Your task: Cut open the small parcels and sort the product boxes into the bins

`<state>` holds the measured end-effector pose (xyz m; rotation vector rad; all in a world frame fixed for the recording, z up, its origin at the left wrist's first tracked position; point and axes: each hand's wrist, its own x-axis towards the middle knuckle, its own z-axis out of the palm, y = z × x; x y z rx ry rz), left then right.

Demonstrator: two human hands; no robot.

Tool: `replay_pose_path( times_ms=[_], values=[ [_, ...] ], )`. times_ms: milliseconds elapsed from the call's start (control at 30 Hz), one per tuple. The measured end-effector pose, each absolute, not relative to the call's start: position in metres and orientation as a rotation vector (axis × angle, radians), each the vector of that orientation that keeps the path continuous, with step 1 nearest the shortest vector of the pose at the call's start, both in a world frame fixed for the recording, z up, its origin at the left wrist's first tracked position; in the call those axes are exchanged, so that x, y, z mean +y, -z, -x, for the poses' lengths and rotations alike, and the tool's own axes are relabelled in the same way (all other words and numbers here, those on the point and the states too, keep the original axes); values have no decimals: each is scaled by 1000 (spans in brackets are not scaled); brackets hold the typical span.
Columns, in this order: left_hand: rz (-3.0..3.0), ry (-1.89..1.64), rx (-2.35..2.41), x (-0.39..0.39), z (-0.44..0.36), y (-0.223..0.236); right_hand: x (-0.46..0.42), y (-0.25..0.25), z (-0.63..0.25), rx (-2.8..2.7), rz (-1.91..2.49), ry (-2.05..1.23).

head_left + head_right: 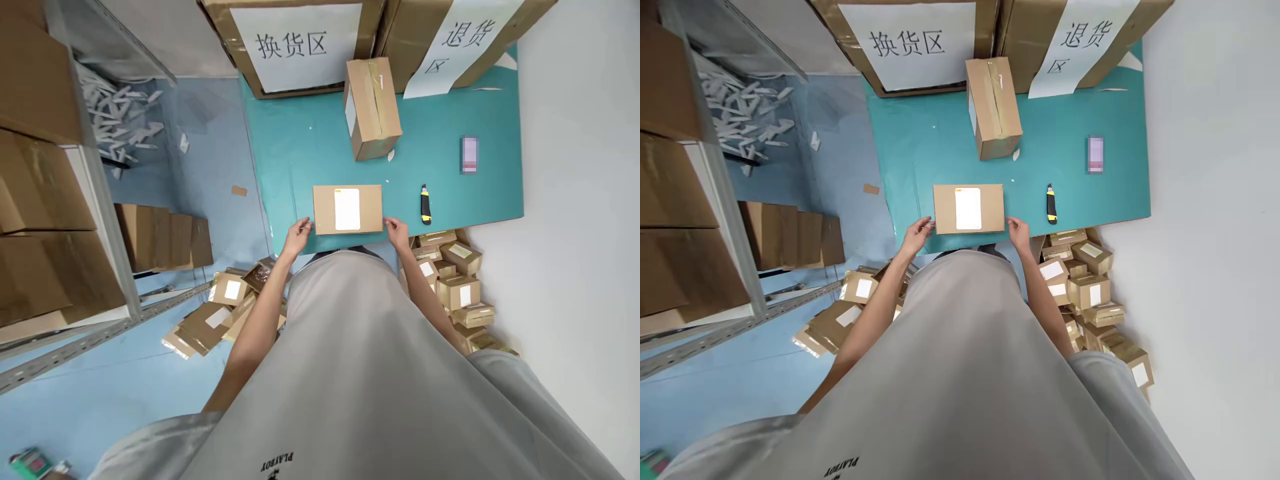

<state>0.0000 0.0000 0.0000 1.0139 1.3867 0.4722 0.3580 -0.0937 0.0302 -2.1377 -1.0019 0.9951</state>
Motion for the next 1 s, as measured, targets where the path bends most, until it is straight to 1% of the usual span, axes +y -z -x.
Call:
replay_pose_path(
  times_ms=[200,267,400,467,600,767,900,1000],
  values=[
    [-1044,-437,1412,-19,-7,-8,-113,-29,-348,-1050,2099,-1118],
    [-1059,-509,1429,-20,-10,-16,-111,-35,-352,-1066,2054,-1080],
    [-1126,-763,1419,-6,-16,-36,-87,-53,-371,-1134,1914,-914],
    [-1134,-809,1439,4,-23,-44,-71,-59,-379,-1158,1902,-885],
    [-1045,-782,1569,13,-39,-55,-50,-58,-382,-1101,1974,-949],
    [-1061,-775,1716,1,-55,-68,-51,-51,-377,-989,1982,-1037],
    [-1239,-794,1763,-16,-78,-103,-56,-48,-396,-909,1950,-1034],
    [-1539,-791,1537,-31,-115,-140,-61,-46,-425,-868,2030,-952]
  ],
)
